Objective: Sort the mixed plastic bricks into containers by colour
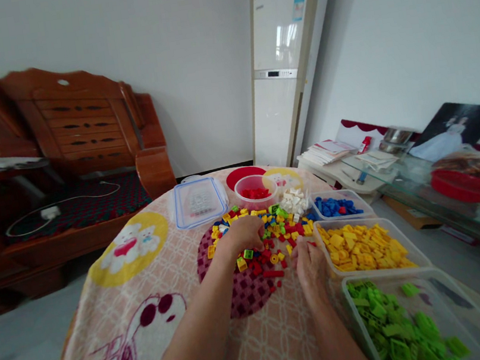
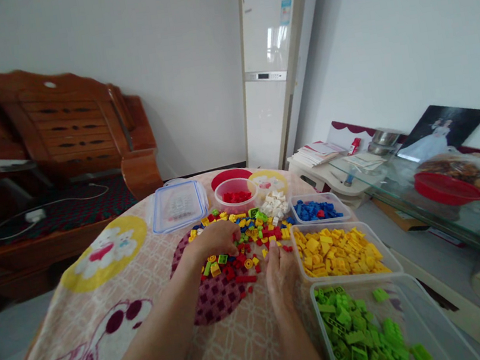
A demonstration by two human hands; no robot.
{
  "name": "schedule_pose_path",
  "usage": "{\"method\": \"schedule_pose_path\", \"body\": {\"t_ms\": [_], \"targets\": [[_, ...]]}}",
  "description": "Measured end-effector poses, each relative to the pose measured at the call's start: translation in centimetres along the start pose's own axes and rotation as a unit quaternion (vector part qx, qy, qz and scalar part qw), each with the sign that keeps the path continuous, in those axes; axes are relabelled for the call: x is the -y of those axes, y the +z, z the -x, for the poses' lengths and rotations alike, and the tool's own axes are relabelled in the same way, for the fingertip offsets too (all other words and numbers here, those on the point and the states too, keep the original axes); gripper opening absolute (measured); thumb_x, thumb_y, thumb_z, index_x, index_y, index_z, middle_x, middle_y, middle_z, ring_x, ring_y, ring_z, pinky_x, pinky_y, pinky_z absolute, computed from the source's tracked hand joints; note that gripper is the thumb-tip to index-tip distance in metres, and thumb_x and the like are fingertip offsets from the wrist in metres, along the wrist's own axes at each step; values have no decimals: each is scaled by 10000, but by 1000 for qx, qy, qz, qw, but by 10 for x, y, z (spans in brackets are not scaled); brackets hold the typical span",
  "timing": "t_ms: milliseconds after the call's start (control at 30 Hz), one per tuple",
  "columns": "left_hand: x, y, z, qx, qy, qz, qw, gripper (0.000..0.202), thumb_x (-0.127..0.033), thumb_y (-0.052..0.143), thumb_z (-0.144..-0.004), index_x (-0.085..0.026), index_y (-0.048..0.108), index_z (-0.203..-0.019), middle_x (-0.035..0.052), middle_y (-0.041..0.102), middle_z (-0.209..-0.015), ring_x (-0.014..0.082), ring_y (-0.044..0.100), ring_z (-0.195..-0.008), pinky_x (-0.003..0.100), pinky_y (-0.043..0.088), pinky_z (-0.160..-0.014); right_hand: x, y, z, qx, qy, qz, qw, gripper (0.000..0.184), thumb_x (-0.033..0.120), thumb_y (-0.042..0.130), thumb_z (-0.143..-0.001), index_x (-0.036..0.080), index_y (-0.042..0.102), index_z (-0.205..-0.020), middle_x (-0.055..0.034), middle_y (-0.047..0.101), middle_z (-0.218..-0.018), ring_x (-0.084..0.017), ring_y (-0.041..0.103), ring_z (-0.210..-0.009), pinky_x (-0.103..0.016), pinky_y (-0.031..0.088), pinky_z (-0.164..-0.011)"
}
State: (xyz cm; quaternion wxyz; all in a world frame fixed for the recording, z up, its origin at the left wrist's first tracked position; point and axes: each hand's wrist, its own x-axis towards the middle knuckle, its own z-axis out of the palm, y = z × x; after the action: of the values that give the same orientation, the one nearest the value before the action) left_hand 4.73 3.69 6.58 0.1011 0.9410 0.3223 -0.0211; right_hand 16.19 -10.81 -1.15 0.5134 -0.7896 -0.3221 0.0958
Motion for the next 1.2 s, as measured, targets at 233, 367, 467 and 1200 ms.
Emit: {"method": "schedule_pose_path", "body": {"t_ms": [233, 367, 467, 1200], "targets": [[-10, 9, -2, 4, 16, -34, 999, 334, -168, 683, -631, -229, 686, -959, 53, 702, -1028, 228, 646, -951, 284, 493, -767, 1, 0, 1, -1, -1, -2, 1000, 556, 583, 281, -898, 222, 556, -577, -64, 610, -554, -210, 553, -547, -321, 373, -574], [-5, 11, -2, -21, 37, 14, 999, 274, -142, 638, -629, -231, 707, -879, 51, 714, -948, 227, 652, -910, 271, 485, -745, 2, -1, 1, 1, 2, 0, 1000, 560, 583, 280, -899, 222, 556, -574, -63, 610, -553, -207, 550, -539, -318, 368, -566], [1, 5, -3, -79, 43, 87, 992, 285, -123, 617, -610, -215, 725, -857, 36, 717, -825, 208, 657, -810, 258, 475, -701, 2, -1, 1, -2, 0, 2, 1000, 563, 586, 275, -899, 223, 552, -568, -62, 611, -548, -204, 552, -539, -316, 371, -571], [31, 27, -37, -400, -57, 553, 729, 325, -196, 639, -667, -124, 683, -981, 71, 731, -911, 168, 688, -809, 292, 554, -777, 4, -1, 3, -6, -2, -3, 1000, 566, 577, 297, -904, 221, 565, -555, -61, 626, -545, -202, 562, -536, -310, 371, -557]]}}
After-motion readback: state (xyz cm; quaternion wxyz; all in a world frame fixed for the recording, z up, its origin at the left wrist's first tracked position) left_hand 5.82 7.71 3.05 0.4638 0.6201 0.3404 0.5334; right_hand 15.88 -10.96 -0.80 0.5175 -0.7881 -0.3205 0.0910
